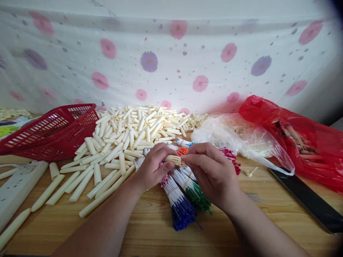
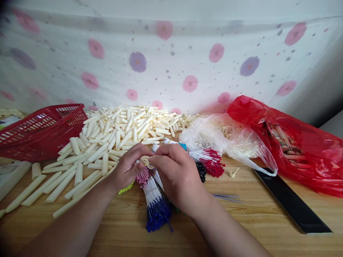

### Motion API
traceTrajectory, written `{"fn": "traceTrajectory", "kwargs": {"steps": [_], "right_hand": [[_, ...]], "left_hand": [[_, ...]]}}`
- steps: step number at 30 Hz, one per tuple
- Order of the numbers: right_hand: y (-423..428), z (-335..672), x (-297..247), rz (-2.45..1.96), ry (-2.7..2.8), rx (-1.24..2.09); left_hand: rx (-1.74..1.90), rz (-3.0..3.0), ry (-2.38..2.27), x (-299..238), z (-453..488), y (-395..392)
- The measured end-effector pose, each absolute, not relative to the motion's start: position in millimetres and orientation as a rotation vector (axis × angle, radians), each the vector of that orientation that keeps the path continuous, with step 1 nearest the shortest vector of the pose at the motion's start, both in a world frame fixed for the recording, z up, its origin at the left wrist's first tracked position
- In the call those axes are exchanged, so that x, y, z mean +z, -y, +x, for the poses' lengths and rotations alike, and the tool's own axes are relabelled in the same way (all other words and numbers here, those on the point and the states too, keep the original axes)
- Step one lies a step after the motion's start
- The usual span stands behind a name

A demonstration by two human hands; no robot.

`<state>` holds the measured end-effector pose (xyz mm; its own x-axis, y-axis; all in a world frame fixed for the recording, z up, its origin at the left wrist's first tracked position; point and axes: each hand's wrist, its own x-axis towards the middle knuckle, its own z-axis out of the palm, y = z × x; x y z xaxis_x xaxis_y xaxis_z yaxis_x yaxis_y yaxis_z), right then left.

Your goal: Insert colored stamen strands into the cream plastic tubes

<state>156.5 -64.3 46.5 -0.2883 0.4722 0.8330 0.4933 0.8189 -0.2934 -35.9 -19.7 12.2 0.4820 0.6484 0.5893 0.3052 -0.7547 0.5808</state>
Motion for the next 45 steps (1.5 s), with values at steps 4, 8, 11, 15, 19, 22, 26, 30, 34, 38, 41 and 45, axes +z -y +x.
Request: {"fn": "traceTrajectory", "kwargs": {"steps": [4, 8, 11, 15, 19, 22, 26, 30, 34, 38, 41, 45], "right_hand": [[60.2, 158.9, 45.4, -0.738, 1.938, -0.085], [54.8, 160.9, 43.5, -0.736, 1.962, -0.063], [52.1, 162.2, 43.3, -0.744, 1.992, -0.025], [50.8, 159.7, 41.7, -0.774, 1.937, 0.134], [47.9, 150.2, 32.8, -0.83, 1.718, 0.411], [44.9, 143.2, 23.9, -0.846, 1.577, 0.6], [43.8, 139.8, 18.4, -0.81, 1.489, 0.779], [41.9, 144.0, 18.2, -0.694, 1.454, 0.936], [30.4, 152.5, 15.5, -0.711, 1.427, 0.789], [13.3, 150.4, 12.3, -1.135, 1.878, 0.54], [5.2, 136.6, 13.3, -1.404, 2.374, 0.308], [2.2, 114.0, 18.5, -1.551, 2.538, 0.09]], "left_hand": [[1.192, 2.341, -0.861, 13.7, -35.2, 20.3], [1.214, 2.381, -0.916, 14.4, -35.0, 20.9], [1.217, 2.42, -0.984, 13.2, -34.7, 20.9], [1.274, 2.464, -1.051, 11.0, -34.1, 20.7], [1.341, 2.492, -1.159, 10.1, -35.0, 19.5], [1.335, 2.497, -1.206, 9.5, -36.1, 17.9], [1.332, 2.496, -1.224, 8.7, -36.1, 16.7], [1.352, 2.407, -1.245, 8.9, -36.3, 14.7], [1.399, 1.946, -1.262, 6.1, -40.4, 4.7], [1.605, 1.422, -1.193, -0.9, -45.8, -10.0], [1.589, 1.348, -1.287, -6.8, -48.1, -18.3], [1.52, 1.393, -1.386, -15.2, -50.5, -24.8]]}}
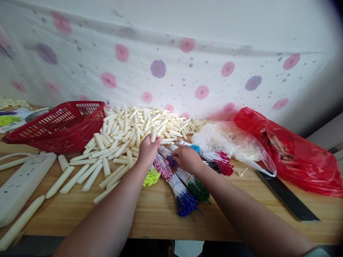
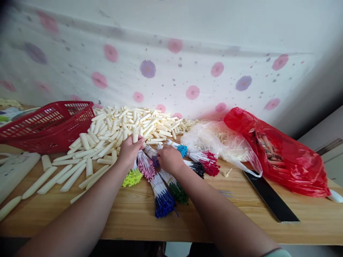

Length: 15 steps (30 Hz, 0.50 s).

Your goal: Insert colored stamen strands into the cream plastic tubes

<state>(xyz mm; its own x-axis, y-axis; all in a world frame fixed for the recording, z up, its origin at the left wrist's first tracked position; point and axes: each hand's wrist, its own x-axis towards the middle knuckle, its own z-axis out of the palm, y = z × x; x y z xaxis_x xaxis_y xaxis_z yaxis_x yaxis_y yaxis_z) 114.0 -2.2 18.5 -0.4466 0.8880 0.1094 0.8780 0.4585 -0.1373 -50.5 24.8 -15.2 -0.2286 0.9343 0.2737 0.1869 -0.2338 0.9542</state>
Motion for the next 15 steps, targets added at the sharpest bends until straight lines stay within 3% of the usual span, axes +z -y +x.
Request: {"fn": "traceTrajectory", "kwargs": {"steps": [15], "right_hand": [[-4.1, 75.6, 20.7, -1.87, 2.628, -0.25]], "left_hand": [[1.003, 1.836, -1.531, -22.4, -51.5, -28.1]]}}
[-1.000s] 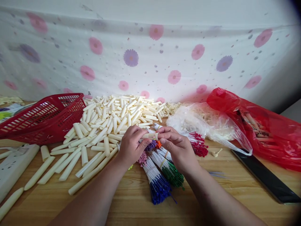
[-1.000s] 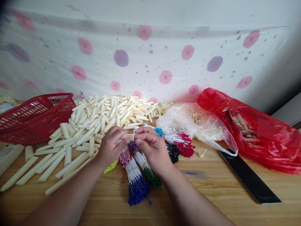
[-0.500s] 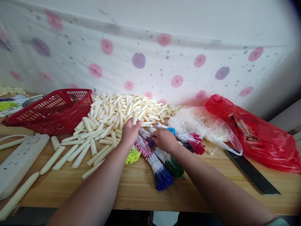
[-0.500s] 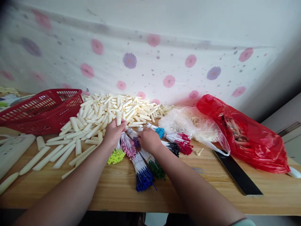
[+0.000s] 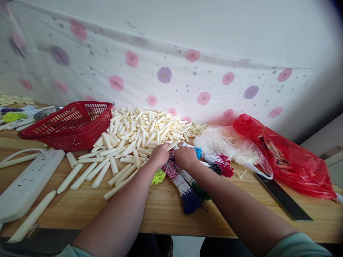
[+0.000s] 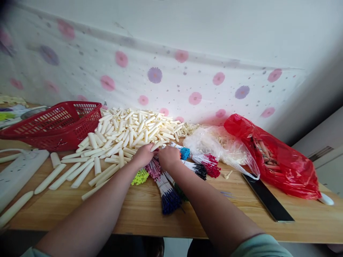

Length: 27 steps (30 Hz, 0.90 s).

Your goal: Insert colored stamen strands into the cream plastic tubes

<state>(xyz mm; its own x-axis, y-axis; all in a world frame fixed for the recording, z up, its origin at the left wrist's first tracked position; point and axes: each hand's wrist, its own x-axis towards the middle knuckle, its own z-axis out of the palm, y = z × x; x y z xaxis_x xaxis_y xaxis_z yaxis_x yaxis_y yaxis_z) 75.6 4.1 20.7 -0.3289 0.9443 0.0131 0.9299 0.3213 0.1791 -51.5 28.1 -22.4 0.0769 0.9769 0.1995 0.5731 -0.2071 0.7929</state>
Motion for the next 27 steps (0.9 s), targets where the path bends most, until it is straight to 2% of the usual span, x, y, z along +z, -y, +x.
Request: {"fn": "traceTrajectory", "kwargs": {"steps": [8, 15, 19, 24, 27], "right_hand": [[1.1, 80.3, 22.1, 1.757, -2.546, 0.277], [15.4, 139.9, 47.0, 1.752, -2.629, 0.137], [22.3, 170.7, 48.8, 1.59, -3.046, -0.208], [25.8, 174.3, 26.0, 1.313, -3.487, -0.722], [25.5, 171.0, 13.5, 1.398, -3.59, -0.926]], "left_hand": [[0.93, 1.915, -1.573, -21.0, -51.1, -26.9], [0.923, 1.916, -1.608, -7.9, -49.8, -15.8], [1.08, 1.893, -1.529, 7.8, -44.7, 2.0], [0.734, 1.797, -1.119, 12.8, -31.6, 19.2], [0.735, 1.706, -1.081, 12.2, -24.8, 23.0]]}}
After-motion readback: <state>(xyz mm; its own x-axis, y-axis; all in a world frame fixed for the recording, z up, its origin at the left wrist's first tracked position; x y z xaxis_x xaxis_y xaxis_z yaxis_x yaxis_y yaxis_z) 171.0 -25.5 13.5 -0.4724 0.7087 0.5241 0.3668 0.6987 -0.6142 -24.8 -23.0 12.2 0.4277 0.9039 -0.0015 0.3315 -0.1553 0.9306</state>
